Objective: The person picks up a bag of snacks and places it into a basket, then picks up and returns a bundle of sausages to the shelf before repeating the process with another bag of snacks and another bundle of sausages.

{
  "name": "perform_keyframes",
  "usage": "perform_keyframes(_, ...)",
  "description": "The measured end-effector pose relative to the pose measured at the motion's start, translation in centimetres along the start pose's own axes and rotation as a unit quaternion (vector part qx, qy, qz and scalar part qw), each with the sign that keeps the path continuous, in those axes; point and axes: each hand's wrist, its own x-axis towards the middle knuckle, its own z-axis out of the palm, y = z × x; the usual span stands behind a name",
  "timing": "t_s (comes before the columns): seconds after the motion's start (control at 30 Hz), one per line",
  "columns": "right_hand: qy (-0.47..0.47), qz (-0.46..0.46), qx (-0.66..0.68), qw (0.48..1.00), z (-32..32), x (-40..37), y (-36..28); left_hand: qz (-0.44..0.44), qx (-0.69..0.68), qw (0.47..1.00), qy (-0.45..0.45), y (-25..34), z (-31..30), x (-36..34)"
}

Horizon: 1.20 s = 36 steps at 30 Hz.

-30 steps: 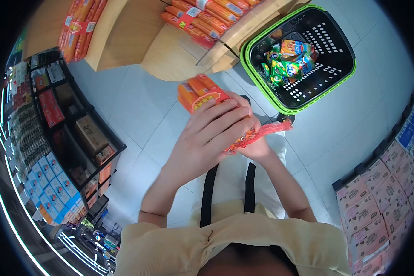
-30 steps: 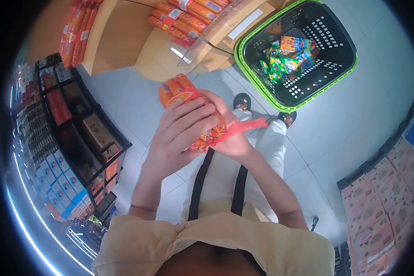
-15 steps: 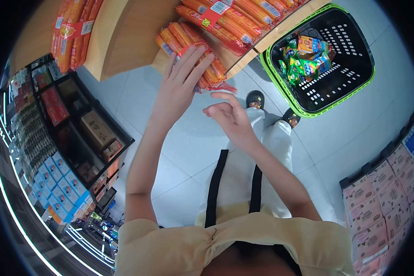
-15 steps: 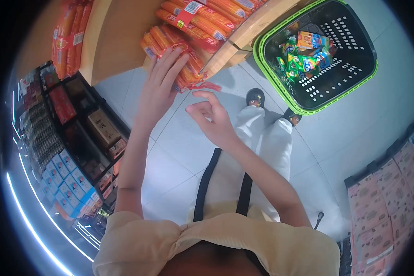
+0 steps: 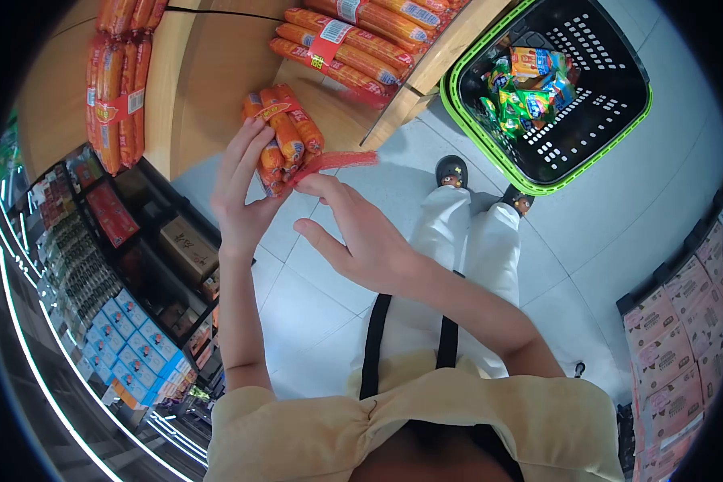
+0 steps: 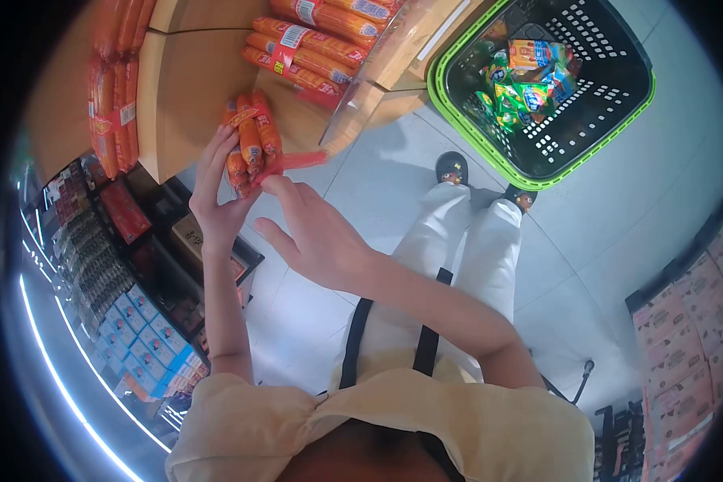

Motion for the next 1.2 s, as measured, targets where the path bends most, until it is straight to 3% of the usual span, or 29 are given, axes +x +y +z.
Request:
perform_keyframes(0.17, 0.032, -0.016, -0.03, 0.999, -1.4, -0.1, 0.6, 0.053, 0.042, 0.997, 0.031, 0.2, 2.5, 1.0)
perform_keyframes(0.23, 0.045, 0.002, -0.041, 0.998, -1.9, -0.2, 0.6, 0.08, 0.079, 0.987, 0.117, -0.1, 4.5, 0.6)
perform_keyframes(0.3, 0.062, 0.015, -0.051, 0.997, -2.1, -0.3, 0.7, 0.082, 0.1, 0.982, 0.137, 0.4, 5.6, 1.0)
perform_keyframes(0.43, 0.08, 0.026, -0.101, 0.991, -2.4, -1.0, 0.8, 0.059, 0.137, 0.985, 0.09, 1.2, 5.7, 1.8)
perform_keyframes(0.5, 0.073, 0.026, -0.089, 0.993, -2.8, -1.1, 0.2, 0.08, 0.137, 0.987, 0.003, 1.3, 5.0, 2.5)
perform_keyframes(0.6, 0.063, 0.013, -0.124, 0.99, -3.2, -0.9, -0.4, 0.065, 0.127, 0.989, -0.035, 1.9, 4.7, 3.2)
perform_keyframes(0.73, 0.08, -0.041, -0.208, 0.974, -3.3, -0.2, 0.4, 0.062, 0.09, 0.993, -0.047, 1.9, 5.2, 3.4)
perform_keyframes(0.83, 0.079, -0.042, -0.238, 0.967, -3.1, 0.0, 1.0, -0.006, 0.056, 0.998, -0.004, 1.9, 5.9, 1.6)
perform_keyframes(0.9, 0.083, -0.04, -0.231, 0.969, -2.8, 0.3, 1.1, -0.114, -0.076, 0.99, 0.041, 1.3, 6.7, 0.3)
perform_keyframes(0.93, 0.07, -0.067, -0.246, 0.964, -2.5, 0.5, 1.0, -0.112, -0.074, 0.99, 0.039, 1.3, 6.7, 0.4)
perform_keyframes(1.0, 0.06, -0.093, -0.259, 0.959, -1.9, 1.0, 1.1, -0.208, -0.386, 0.899, 0.027, 1.8, 6.7, 0.7)
perform_keyframes(1.07, 0.094, -0.156, -0.333, 0.925, -1.5, 1.7, 1.8, -0.216, -0.421, 0.88, 0.036, 1.1, 7.7, 0.5)
perform_keyframes(1.2, 0.102, -0.157, -0.389, 0.902, -0.9, 2.2, 2.3, -0.249, -0.452, 0.856, 0.026, 0.7, 8.3, 0.7)
